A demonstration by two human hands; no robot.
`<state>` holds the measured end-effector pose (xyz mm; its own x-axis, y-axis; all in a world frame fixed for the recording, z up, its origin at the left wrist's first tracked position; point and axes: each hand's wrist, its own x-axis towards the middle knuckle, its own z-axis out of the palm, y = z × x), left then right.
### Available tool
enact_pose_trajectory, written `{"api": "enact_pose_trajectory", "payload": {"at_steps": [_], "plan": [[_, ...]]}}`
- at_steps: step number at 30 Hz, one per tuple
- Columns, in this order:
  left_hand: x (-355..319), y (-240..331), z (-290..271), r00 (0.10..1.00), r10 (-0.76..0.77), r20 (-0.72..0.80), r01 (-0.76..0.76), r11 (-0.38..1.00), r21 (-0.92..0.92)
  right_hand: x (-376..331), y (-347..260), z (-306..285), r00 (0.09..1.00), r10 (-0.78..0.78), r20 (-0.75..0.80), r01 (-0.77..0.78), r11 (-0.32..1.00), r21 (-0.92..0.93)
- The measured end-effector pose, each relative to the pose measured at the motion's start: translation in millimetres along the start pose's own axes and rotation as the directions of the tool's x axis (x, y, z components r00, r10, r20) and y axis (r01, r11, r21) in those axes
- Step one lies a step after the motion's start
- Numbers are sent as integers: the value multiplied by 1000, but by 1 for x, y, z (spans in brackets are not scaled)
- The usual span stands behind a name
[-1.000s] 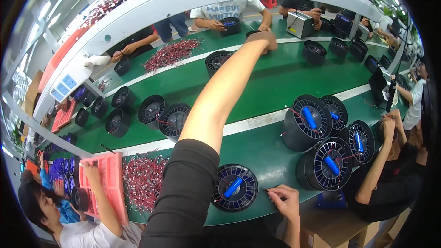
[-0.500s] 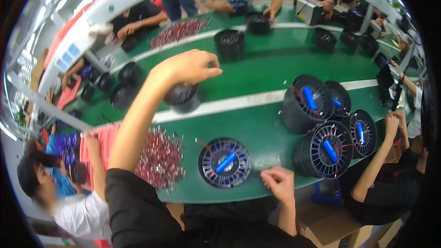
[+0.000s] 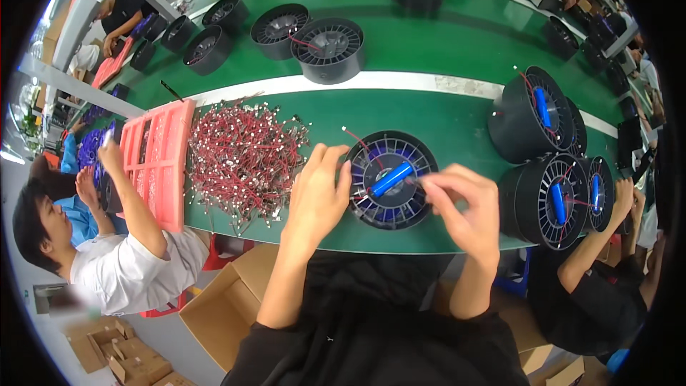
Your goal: The person takes circular casings from a box, places them onto the table, and installs wiring components into the casings by hand.
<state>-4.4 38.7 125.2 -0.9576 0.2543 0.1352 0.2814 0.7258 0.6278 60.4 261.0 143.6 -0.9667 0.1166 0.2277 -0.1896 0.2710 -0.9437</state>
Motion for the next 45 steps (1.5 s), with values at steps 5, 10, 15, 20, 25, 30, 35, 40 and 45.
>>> {"api": "enact_pose_trajectory", "payload": {"at_steps": [5, 10, 15, 20, 25, 30, 35, 40, 45], "plan": [[1, -5, 0, 998, 58, 33, -54, 993, -105, 45, 8, 54, 977, -29, 210, 100, 935, -339], [3, -11, 4, 999, 7, 35, 4, 950, -313, 72, 8, 70, 969, 193, 151, -112, 898, -426], [13, -19, 11, 999, -19, 42, 35, 908, -418, 75, 3, 72, 955, 288, 78, -215, 845, -489], [24, -27, 20, 999, 15, -43, -32, 901, -433, 66, 10, 82, 993, 115, -10, -105, 859, -502], [32, -28, 21, 1000, -2, -7, -2, 887, -462, 66, 17, 82, 995, -86, 50, 99, 845, -526], [30, -27, 21, 994, 82, -67, -102, 900, -423, 65, 11, 66, 962, -218, 163, 272, 777, -567], [29, -25, 14, 997, 78, -17, -78, 913, -400, 66, 22, 68, 924, -235, 302, 378, 682, -626], [33, -28, 9, 991, 131, -9, -123, 906, -405, 68, 21, 69, 889, -262, 375, 457, 553, -696], [33, -27, 9, 985, 170, -2, -158, 910, -382, 71, 23, 64, 819, -352, 454, 573, 443, -690]]}}
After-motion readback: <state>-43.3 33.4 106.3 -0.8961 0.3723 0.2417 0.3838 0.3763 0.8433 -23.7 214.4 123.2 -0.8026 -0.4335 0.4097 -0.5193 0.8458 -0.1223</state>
